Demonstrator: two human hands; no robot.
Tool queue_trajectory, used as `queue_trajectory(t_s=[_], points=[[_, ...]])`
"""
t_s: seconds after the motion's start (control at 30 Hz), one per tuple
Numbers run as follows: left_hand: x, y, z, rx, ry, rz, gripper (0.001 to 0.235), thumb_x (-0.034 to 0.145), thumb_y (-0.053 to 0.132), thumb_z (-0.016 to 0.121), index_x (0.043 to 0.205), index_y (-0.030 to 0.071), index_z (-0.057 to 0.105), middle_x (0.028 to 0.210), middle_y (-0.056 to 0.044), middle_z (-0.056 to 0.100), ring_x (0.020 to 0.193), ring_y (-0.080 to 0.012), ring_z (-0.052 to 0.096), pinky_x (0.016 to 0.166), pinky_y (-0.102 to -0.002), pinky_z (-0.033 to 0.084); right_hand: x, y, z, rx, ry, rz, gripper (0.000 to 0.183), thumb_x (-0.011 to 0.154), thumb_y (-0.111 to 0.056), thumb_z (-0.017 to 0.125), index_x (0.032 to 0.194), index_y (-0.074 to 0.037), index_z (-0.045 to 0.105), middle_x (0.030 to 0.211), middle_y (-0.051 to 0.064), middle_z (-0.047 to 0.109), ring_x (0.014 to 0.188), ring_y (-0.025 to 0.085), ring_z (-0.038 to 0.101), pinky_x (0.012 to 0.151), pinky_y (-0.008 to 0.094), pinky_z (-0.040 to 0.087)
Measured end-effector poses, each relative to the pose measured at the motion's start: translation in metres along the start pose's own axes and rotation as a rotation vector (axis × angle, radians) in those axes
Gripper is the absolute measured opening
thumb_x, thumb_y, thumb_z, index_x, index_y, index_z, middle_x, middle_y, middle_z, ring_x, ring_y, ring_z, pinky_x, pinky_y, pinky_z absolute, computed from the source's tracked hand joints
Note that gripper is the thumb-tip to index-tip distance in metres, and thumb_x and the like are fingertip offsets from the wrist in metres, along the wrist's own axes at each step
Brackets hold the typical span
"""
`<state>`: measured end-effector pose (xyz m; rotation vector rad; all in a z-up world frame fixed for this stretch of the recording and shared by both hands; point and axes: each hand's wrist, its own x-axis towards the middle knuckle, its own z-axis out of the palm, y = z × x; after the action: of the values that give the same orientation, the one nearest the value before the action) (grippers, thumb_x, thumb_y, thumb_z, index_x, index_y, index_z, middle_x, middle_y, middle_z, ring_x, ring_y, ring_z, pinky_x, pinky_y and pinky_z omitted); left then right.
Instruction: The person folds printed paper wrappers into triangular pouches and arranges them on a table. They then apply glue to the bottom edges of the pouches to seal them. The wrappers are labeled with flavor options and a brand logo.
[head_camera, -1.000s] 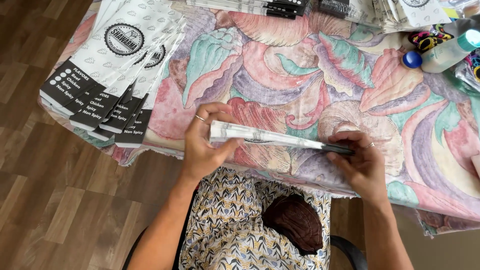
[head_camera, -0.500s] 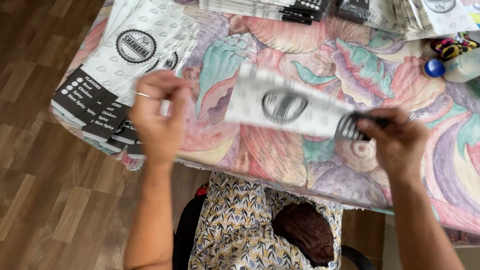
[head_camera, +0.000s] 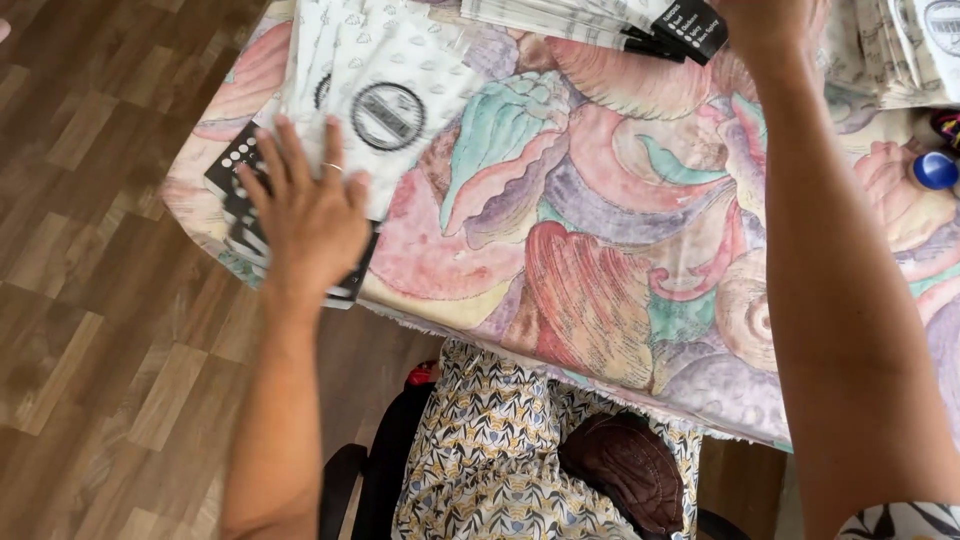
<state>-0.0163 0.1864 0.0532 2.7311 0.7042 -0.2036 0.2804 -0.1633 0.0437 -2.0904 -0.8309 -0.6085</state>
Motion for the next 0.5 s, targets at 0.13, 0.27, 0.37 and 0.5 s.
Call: queue_trajectory(t_s=[0.13, 0.27, 0.37, 0.5], points=[[-0.016, 0.040, 0.037, 0.058, 0.033, -0.009, 0.070, 0.108, 0.052, 0.025, 0.158, 0.025, -0.016, 0.165, -0.015, -0.025, 0.152, -0.0315, -0.024, 0.123, -0.057, -0.016, -0.004, 0.006, 0.015, -0.394, -0.063, -0.102, 0.034, 0.090, 0.009, 0.080, 0.121, -0.003, 0.072, 0.110, 0.013, 0.078, 0.085, 0.026, 0.071, 0.066, 0.041, 0.054], [-0.037, 0.092, 0.086, 0.070, 0.105, 0.079, 0.072, 0.106, 0.052, 0.028, 0.161, 0.022, -0.006, 0.165, -0.018, -0.018, 0.151, -0.0371, -0.018, 0.121, -0.062, -0.013, -0.080, -0.099, 0.012, -0.226, -0.166, -0.399, 0.045, 0.088, 0.012, 0.092, 0.127, 0.012, 0.070, 0.128, 0.031, 0.064, 0.121, 0.045, 0.063, 0.100, 0.053, 0.056], [-0.058, 0.126, 0.120, -0.015, 0.304, 0.203, 0.071, 0.107, 0.048, 0.032, 0.161, 0.014, 0.001, 0.166, -0.024, -0.010, 0.153, -0.0399, -0.012, 0.122, -0.065, -0.008, -0.137, -0.168, 0.007, 0.103, -0.486, -0.255, 0.028, 0.090, 0.014, 0.072, 0.118, 0.012, 0.070, 0.128, 0.029, 0.067, 0.118, 0.039, 0.067, 0.103, 0.033, 0.065], [-0.083, 0.140, 0.128, -0.298, 0.238, 0.412, 0.093, 0.089, 0.012, 0.062, 0.164, 0.013, 0.006, 0.162, -0.040, 0.011, 0.153, -0.0538, 0.000, 0.116, -0.073, -0.007, -0.182, -0.155, -0.014, 0.028, -0.451, -0.231, 0.035, 0.097, -0.018, 0.068, 0.124, 0.003, 0.069, 0.127, 0.023, 0.070, 0.129, 0.047, 0.061, 0.112, 0.058, 0.046]])
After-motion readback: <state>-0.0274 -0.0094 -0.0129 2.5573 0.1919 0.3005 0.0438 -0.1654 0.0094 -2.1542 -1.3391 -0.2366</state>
